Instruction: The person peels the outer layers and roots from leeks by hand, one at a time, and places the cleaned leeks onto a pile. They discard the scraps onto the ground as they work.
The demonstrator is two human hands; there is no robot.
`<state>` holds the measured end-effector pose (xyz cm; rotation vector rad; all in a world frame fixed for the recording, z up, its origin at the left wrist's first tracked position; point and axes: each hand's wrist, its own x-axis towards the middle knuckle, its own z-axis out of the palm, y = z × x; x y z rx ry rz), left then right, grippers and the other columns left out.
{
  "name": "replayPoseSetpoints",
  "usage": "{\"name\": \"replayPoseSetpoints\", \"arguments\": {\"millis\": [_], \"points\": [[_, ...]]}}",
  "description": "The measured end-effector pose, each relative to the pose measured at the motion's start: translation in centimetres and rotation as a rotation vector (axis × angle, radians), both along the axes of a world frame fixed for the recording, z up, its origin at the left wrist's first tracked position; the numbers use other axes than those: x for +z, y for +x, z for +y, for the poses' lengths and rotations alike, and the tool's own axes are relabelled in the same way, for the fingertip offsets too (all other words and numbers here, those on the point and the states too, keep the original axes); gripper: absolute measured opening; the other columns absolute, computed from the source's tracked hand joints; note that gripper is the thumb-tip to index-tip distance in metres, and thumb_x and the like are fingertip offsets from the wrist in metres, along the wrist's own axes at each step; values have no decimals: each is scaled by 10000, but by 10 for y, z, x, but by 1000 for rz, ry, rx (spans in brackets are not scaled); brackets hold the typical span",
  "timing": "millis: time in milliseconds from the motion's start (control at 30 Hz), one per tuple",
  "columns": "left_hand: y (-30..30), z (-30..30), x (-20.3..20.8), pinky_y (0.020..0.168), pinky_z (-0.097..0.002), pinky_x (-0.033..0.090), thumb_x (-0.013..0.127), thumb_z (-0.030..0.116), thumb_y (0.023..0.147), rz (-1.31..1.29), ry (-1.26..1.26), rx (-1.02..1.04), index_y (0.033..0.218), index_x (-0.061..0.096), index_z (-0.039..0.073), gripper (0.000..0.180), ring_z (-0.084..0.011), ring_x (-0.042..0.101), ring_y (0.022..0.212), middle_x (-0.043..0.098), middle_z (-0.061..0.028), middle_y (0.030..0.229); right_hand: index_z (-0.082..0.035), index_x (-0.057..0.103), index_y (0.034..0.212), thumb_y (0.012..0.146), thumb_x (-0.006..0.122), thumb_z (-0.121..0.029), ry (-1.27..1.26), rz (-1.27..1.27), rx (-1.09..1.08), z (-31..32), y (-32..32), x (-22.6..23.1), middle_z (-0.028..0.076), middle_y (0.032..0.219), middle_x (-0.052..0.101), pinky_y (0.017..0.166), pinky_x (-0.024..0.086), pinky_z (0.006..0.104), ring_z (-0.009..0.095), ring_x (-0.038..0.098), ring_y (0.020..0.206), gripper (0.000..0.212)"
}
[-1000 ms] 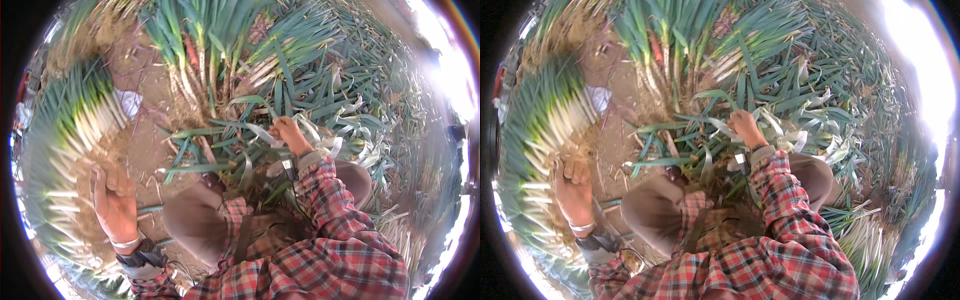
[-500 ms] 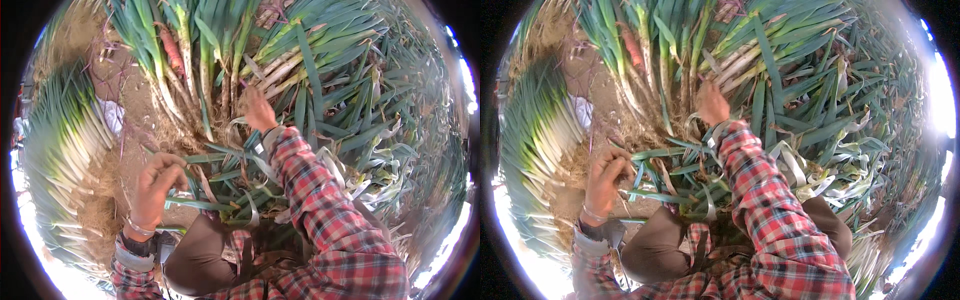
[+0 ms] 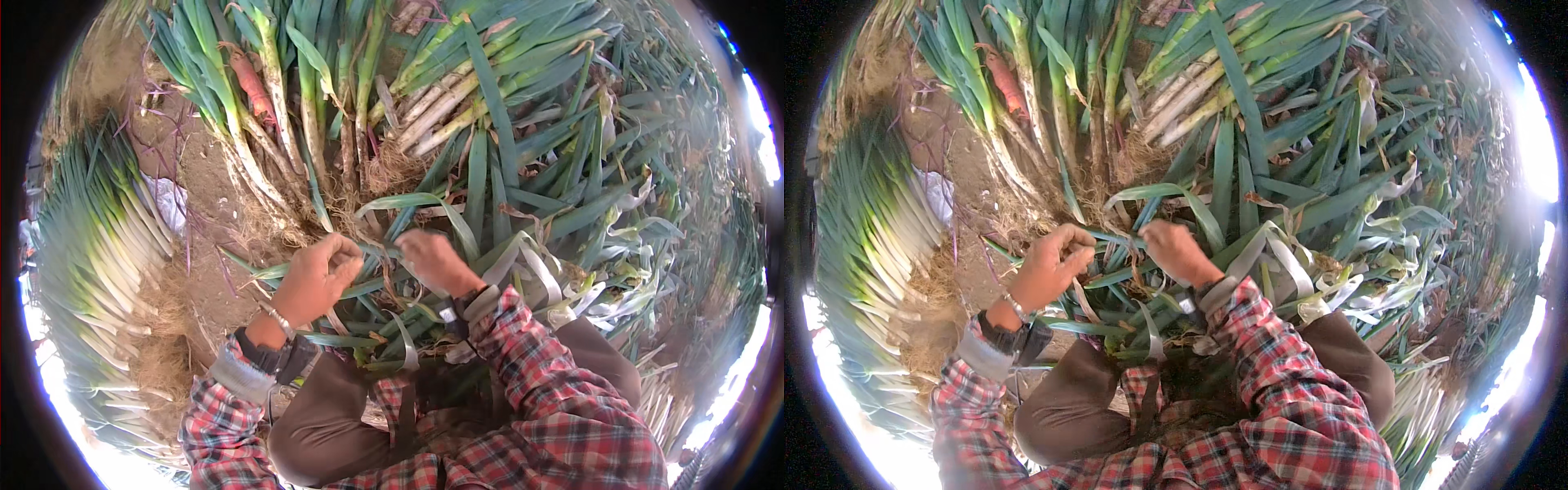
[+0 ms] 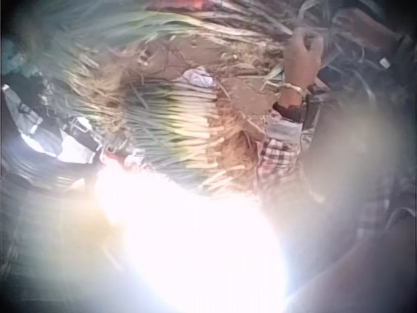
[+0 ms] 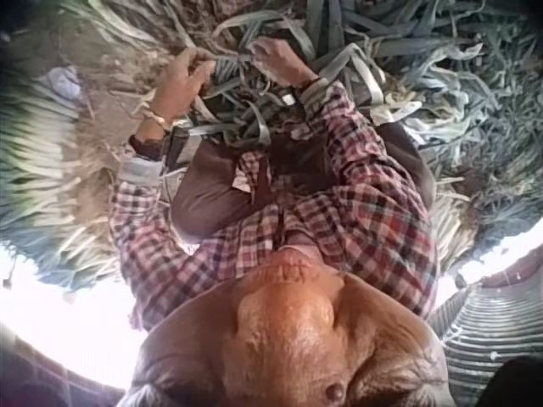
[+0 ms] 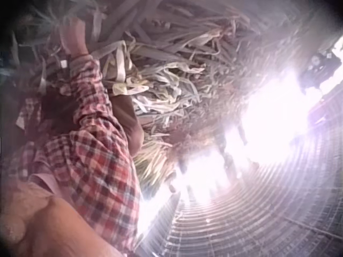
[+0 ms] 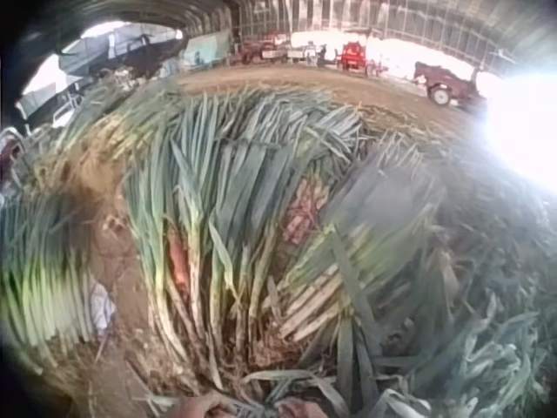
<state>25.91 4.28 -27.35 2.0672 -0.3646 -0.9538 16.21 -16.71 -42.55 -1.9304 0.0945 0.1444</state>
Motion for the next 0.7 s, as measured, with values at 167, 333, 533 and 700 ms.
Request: {"name": "replayPoseSetpoints", "arguments": {"millis": [167, 333, 533, 700], "points": [[36, -28, -54, 639, -309, 541, 648, 212, 909, 36, -90, 192, 1068, 608, -8, 274, -175, 683, 724, 687, -99, 909, 16, 621, 1008, 930, 523, -131, 23, 60, -485, -62, 51, -14, 185, 873, 668, 667, 522, 363, 270, 664, 750, 193], [70, -90, -122, 556, -297, 522, 675, 304, 890, 322, -224, 628, 1117, 607, -15, 397, -164, 671, 697, 644, -83, 893, 19, 619, 1003, 916, 539, -153, 64, 102, -694, -110, 64, -12, 143, 850, 676, 677, 522, 354, 234, 665, 754, 209], [98, -114, -190, 802, -477, 477, 664, 473, 829, -232, 449, 422, 989, 666, -52, 549, -415, 642, 949, 675, -252, 983, 40, 600, 1001, 927, 536, -139, 125, 292, -439, -102, 9, -15, 114, 777, 656, 641, 504, 326, 189, 647, 709, 204], [116, -99, -204, 693, -441, 501, 574, 305, 895, -282, 355, 313, 938, 666, -38, 357, -340, 664, 750, 677, -222, 857, 40, 590, 1046, 948, 523, -107, 293, 356, -456, -87, 1, -1, 84, 794, 631, 603, 485, 290, 146, 647, 696, 189]]}}
